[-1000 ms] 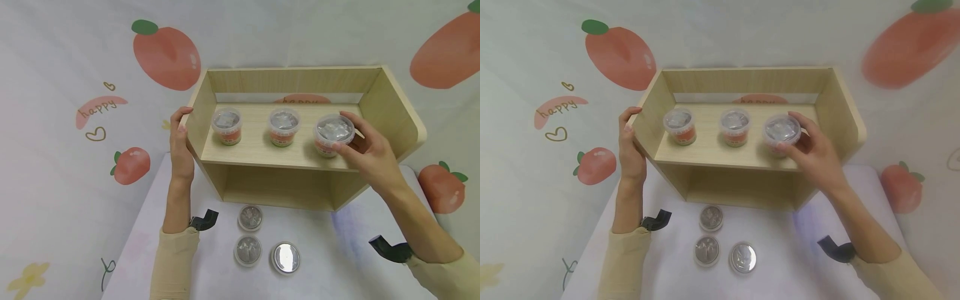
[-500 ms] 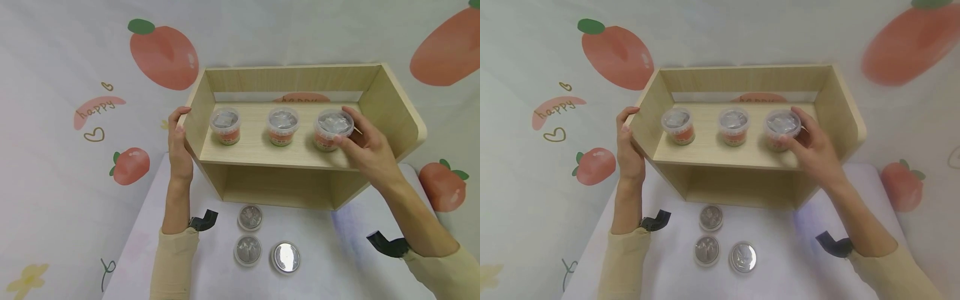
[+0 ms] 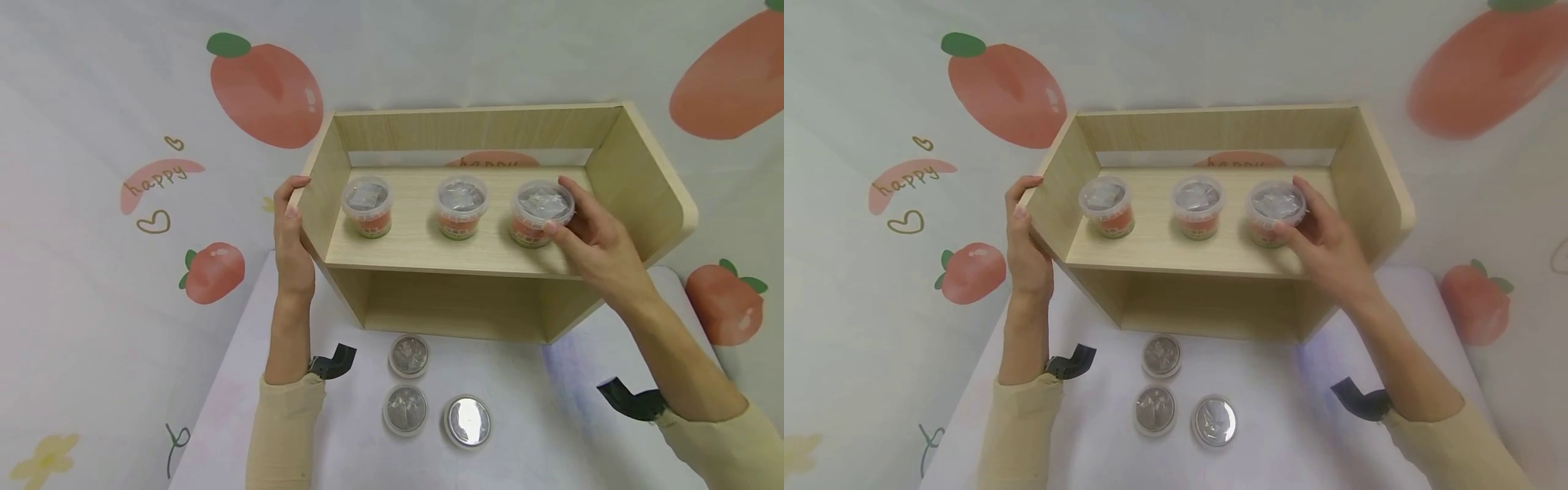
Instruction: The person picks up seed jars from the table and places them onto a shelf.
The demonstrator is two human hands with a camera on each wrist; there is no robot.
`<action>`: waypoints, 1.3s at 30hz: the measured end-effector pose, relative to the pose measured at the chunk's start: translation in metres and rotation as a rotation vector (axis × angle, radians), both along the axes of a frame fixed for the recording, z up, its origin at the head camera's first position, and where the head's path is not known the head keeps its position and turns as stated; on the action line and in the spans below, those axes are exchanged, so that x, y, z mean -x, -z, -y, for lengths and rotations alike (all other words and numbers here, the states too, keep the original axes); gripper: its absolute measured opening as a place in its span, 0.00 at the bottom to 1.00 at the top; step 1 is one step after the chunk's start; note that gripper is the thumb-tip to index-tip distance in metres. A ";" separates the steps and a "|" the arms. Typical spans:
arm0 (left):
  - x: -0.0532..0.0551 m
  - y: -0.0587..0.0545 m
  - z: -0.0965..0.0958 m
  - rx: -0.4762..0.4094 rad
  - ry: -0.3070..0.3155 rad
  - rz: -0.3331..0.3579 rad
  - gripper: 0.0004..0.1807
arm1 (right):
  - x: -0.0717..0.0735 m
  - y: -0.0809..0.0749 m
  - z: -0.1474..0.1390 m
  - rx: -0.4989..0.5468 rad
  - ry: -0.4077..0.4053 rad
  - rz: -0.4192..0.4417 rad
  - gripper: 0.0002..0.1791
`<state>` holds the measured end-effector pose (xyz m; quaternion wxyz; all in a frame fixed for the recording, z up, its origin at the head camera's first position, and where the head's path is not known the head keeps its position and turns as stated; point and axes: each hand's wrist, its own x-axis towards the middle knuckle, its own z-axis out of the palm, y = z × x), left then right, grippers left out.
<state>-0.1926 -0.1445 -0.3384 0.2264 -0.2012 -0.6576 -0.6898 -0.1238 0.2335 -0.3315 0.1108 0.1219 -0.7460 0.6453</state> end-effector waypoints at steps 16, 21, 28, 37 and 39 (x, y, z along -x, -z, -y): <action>-0.008 -0.005 0.008 0.047 0.061 0.058 0.24 | -0.003 -0.005 0.002 -0.149 0.081 0.061 0.41; -0.013 -0.011 0.014 0.064 0.055 0.107 0.23 | -0.006 -0.007 0.003 -0.124 0.100 0.025 0.42; -0.025 -0.012 0.019 0.084 -0.022 0.051 0.22 | -0.013 -0.015 0.005 -0.128 0.094 -0.059 0.41; -0.040 -0.016 0.024 0.003 -0.062 -0.028 0.16 | -0.021 -0.024 0.006 -0.138 0.117 -0.167 0.39; -0.043 -0.017 0.024 0.010 -0.066 -0.061 0.15 | -0.023 -0.027 0.005 -0.180 0.134 -0.191 0.40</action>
